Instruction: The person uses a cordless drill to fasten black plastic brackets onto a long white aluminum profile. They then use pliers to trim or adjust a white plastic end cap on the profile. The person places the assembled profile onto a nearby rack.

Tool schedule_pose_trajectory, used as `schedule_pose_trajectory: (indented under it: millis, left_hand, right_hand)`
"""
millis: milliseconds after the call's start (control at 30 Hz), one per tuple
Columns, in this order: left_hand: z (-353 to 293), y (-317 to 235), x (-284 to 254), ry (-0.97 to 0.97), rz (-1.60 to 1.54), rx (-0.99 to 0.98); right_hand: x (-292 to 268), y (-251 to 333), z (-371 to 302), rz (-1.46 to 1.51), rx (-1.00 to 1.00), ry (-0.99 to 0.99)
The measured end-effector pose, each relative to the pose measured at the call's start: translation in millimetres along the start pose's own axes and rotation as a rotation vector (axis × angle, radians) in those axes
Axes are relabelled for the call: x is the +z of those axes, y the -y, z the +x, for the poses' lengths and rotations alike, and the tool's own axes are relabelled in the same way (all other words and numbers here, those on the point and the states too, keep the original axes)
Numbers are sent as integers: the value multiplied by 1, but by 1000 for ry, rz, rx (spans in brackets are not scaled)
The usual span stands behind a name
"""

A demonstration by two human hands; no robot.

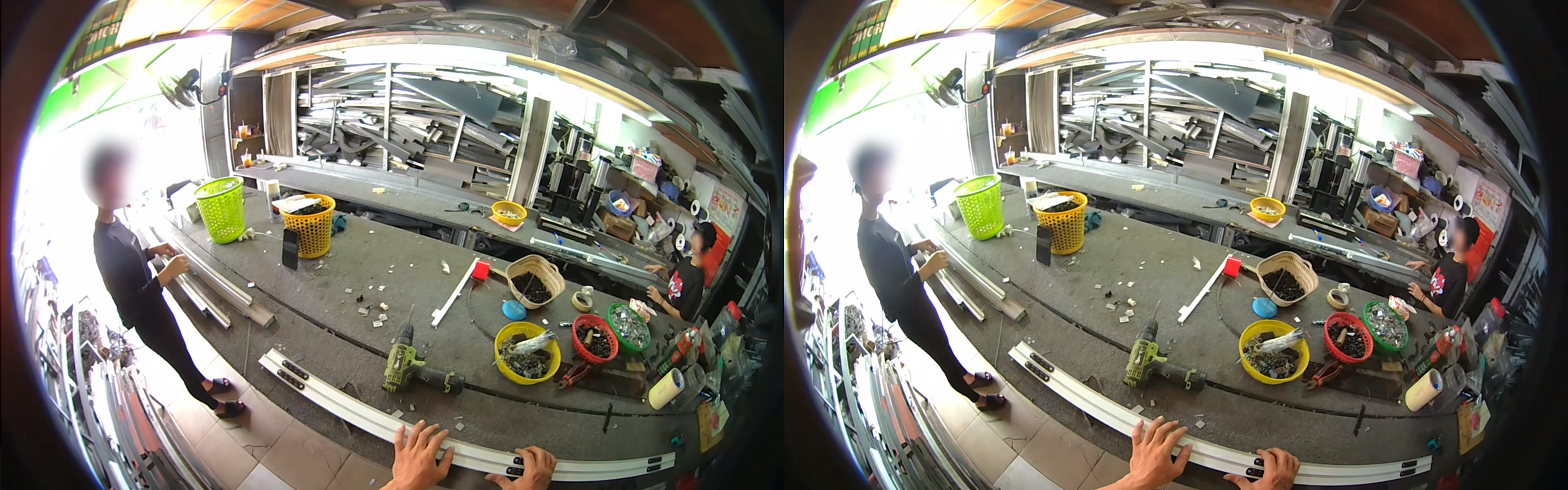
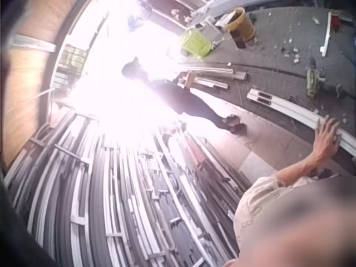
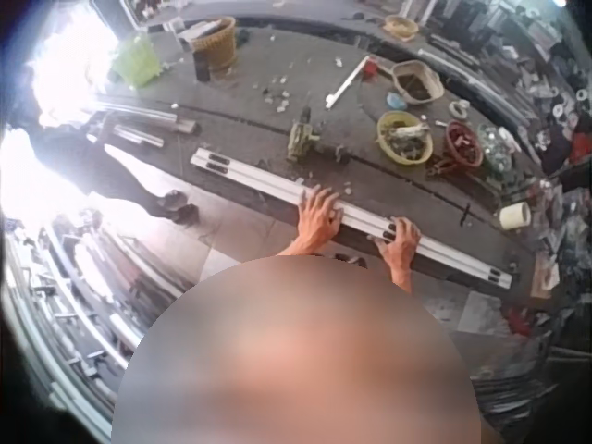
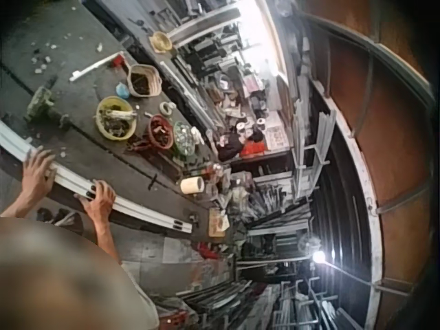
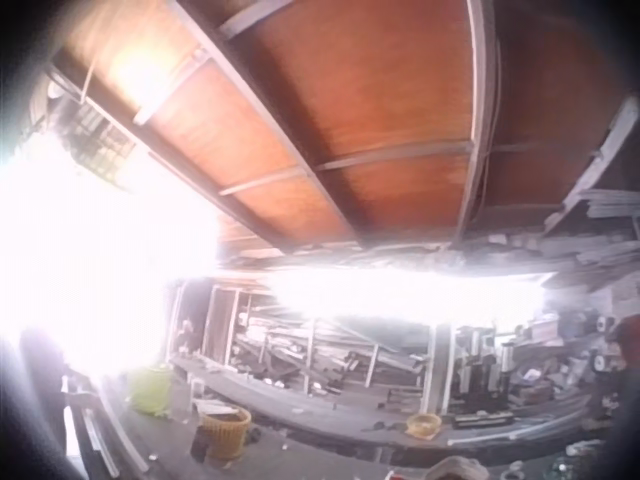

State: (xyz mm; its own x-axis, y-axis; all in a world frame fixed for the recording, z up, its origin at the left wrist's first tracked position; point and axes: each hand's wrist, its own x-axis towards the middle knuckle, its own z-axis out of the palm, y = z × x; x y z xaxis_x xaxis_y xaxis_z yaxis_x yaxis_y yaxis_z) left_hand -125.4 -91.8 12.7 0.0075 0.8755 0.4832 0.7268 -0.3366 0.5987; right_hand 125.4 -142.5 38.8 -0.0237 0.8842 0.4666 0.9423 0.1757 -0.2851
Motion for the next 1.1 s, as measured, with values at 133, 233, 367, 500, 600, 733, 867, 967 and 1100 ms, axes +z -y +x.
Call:
schedule_pose_trajectory:
  millis: [133,233,367,500,600,733,867,967,1100]
  left_hand:
    - [-1,1,0,-4,12,31]
    - [-1,4,1,-13,8,37]
    - [0,5,0,-19,86,76]
    - [16,32,-21,-100,-209,119]
    - [49,94,-61,-351,78,122]
    - [85,209,-135,-584,460,-187]
    - [88,300,-165,-712,583,-431]
    - [76,334,-167,-568,594,-514]
    - [70,339,-158,-583,508,-432]
  right_hand:
    - [1,-1,-2,-1,9,-2]
    - [0,-1,-2,-4,9,7]
    - [-1,-1,-2,5,10,9]
    - [0,-1,-1,5,2,9]
    - [1,1,-1,-29,16,-1]
    - [0,6,-2,-21,2,26]
    - [9,7,0,-57,-35,30]
    - [13,-1,1,-96,-97,-4]
    - [5,-21,2,-55,-85,-25]
